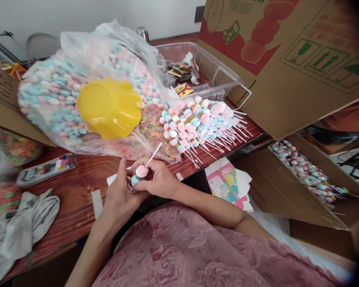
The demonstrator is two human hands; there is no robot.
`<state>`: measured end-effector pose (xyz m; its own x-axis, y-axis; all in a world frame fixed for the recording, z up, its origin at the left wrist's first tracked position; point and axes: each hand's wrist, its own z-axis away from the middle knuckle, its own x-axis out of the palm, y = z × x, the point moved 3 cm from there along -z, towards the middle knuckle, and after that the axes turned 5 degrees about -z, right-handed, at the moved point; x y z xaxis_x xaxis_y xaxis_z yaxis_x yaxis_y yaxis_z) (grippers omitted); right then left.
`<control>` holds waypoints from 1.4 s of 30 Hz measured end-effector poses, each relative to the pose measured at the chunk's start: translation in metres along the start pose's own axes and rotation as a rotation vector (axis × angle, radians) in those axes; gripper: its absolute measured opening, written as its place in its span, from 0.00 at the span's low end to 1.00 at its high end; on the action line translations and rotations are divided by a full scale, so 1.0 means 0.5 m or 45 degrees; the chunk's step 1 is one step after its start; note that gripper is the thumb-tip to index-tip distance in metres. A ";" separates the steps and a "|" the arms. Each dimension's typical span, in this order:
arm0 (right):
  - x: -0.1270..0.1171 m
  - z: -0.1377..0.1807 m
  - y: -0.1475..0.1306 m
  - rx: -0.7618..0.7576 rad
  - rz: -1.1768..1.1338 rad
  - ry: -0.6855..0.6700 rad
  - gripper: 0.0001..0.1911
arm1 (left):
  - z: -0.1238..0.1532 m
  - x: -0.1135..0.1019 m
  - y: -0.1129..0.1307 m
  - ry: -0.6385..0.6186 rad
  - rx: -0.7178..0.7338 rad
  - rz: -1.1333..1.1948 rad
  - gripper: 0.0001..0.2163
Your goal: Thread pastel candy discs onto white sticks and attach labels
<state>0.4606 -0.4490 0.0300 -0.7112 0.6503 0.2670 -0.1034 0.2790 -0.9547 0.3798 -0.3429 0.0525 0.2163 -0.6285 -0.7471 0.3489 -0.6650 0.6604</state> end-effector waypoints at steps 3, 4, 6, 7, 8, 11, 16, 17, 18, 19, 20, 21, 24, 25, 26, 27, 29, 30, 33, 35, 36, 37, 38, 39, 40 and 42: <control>-0.016 -0.009 -0.016 0.006 -0.128 -0.117 0.21 | 0.006 -0.013 -0.009 -0.252 0.023 0.371 0.43; -0.019 -0.012 -0.025 -0.017 -0.144 -0.169 0.22 | 0.008 -0.018 -0.012 -0.354 0.027 0.454 0.37; -0.020 -0.016 -0.045 -0.047 -0.137 -0.294 0.21 | 0.013 -0.026 -0.019 -0.567 0.031 0.562 0.23; -0.017 -0.017 -0.052 -0.041 -0.129 -0.369 0.21 | 0.016 -0.027 -0.021 -0.660 0.026 0.599 0.18; -0.013 -0.017 -0.058 -0.023 -0.122 -0.451 0.21 | 0.020 -0.026 -0.023 -0.739 0.016 0.630 0.13; -0.004 -0.017 -0.064 0.021 -0.058 -0.613 0.20 | 0.033 -0.011 -0.025 -0.810 -0.020 0.691 0.10; -0.019 -0.026 -0.068 -0.036 0.114 -0.557 0.18 | 0.046 0.020 -0.031 -0.633 -0.087 0.674 0.13; -0.024 -0.028 -0.070 -0.041 0.118 -0.537 0.18 | 0.047 0.023 -0.032 -0.617 -0.086 0.654 0.13; -0.028 -0.030 -0.072 -0.036 0.111 -0.520 0.18 | 0.048 0.025 -0.033 -0.608 -0.079 0.633 0.14; -0.031 -0.031 -0.074 -0.025 0.098 -0.501 0.17 | 0.048 0.026 -0.034 -0.595 -0.073 0.619 0.14; -0.033 -0.032 -0.075 -0.014 0.081 -0.482 0.17 | 0.048 0.025 -0.034 -0.582 -0.070 0.616 0.14; -0.034 -0.032 -0.076 -0.009 0.066 -0.470 0.17 | 0.048 0.024 -0.034 -0.574 -0.073 0.628 0.13; -0.027 -0.030 -0.075 -0.015 0.055 -0.528 0.17 | 0.048 0.024 -0.028 -0.652 -0.078 0.761 0.13; -0.023 -0.029 -0.074 -0.009 0.050 -0.564 0.17 | 0.049 0.026 -0.025 -0.711 -0.072 0.824 0.13; -0.019 -0.028 -0.071 0.002 0.047 -0.595 0.17 | 0.049 0.029 -0.023 -0.765 -0.072 0.883 0.13; -0.017 -0.028 -0.069 0.012 0.051 -0.612 0.16 | 0.049 0.032 -0.021 -0.801 -0.082 0.934 0.13; -0.018 -0.030 -0.069 0.016 0.077 -0.620 0.16 | 0.048 0.037 -0.020 -0.812 -0.121 1.013 0.12; -0.020 -0.031 -0.071 0.011 0.097 -0.616 0.16 | 0.049 0.040 -0.020 -0.799 -0.138 1.044 0.12; -0.032 -0.036 -0.085 0.009 0.146 -0.568 0.17 | 0.051 0.044 -0.015 -0.758 -0.138 1.114 0.12; -0.044 -0.048 -0.096 0.033 0.143 -0.471 0.15 | 0.050 0.045 -0.012 -0.753 -0.150 1.142 0.13; -0.052 -0.057 -0.101 0.036 0.120 -0.378 0.14 | 0.048 0.045 -0.012 -0.764 -0.159 1.153 0.13; -0.059 -0.067 -0.106 0.042 0.079 -0.296 0.12 | 0.045 0.045 -0.013 -0.776 -0.166 1.165 0.14; -0.062 -0.076 -0.109 0.065 0.038 -0.241 0.10 | 0.042 0.044 -0.014 -0.781 -0.173 1.168 0.15; -0.063 -0.085 -0.112 0.085 0.003 -0.197 0.10 | 0.040 0.043 -0.015 -0.786 -0.175 1.167 0.16; -0.061 -0.091 -0.114 0.107 -0.021 -0.165 0.10 | 0.038 0.042 -0.017 -0.784 -0.176 1.162 0.17; -0.053 -0.099 -0.119 0.126 -0.038 -0.118 0.12 | 0.038 0.039 -0.020 -0.776 -0.162 1.139 0.18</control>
<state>0.5199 -0.4480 0.0860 -0.7675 0.5734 0.2866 -0.1905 0.2229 -0.9560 0.3633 -0.3564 0.0328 -0.0373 -0.9818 0.1862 0.3891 0.1574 0.9076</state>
